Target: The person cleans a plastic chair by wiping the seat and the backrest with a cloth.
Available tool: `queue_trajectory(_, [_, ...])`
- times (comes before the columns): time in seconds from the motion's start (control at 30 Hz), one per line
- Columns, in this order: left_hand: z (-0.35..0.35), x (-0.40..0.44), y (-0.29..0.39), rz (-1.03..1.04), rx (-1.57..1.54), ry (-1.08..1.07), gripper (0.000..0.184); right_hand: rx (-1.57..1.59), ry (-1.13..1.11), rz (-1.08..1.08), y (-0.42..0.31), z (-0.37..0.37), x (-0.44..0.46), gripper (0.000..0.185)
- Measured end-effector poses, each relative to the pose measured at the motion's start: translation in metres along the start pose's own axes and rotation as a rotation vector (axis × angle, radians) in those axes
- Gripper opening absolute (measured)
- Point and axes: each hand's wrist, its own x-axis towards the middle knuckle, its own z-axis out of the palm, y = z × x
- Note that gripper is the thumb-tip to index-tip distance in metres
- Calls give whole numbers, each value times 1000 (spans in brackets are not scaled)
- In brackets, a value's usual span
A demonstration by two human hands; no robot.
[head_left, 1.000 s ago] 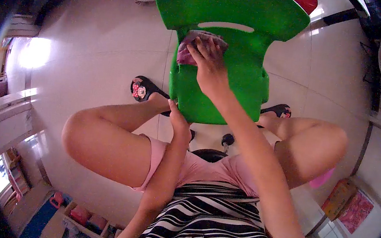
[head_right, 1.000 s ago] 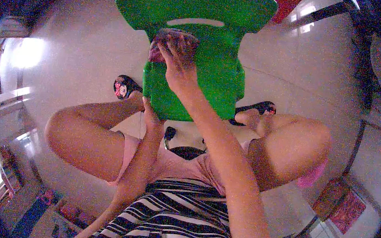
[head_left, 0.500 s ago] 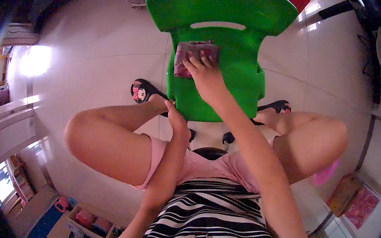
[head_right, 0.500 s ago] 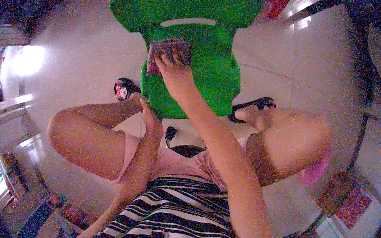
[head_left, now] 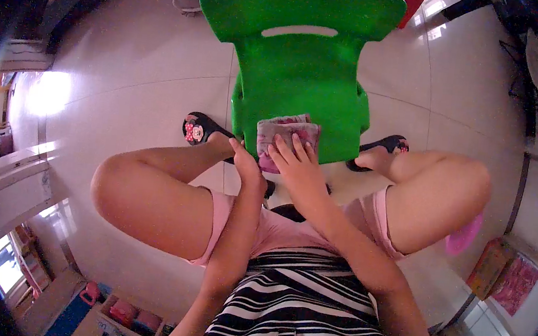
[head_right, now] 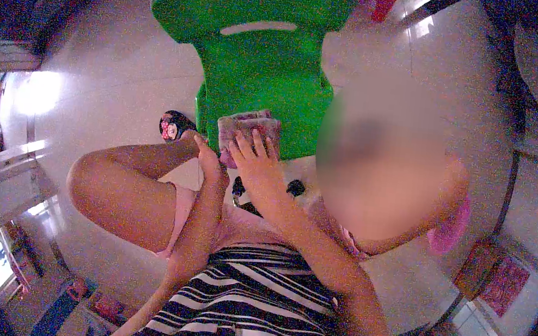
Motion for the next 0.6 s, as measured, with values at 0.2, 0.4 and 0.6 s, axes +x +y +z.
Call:
queue_trajectory(0.2, [0, 3, -1, -23, -16, 24, 56, 24, -22, 16, -1, 5, -11, 59])
queue_trajectory(0.4, [-8, 11, -6, -28, -20, -38, 54, 93, 17, 52, -2, 10, -11, 62])
queue_trajectory(0.6, [-6, 13, -4, -95, -21, -25, 53, 149, 39, 77, -2, 2, -7, 60])
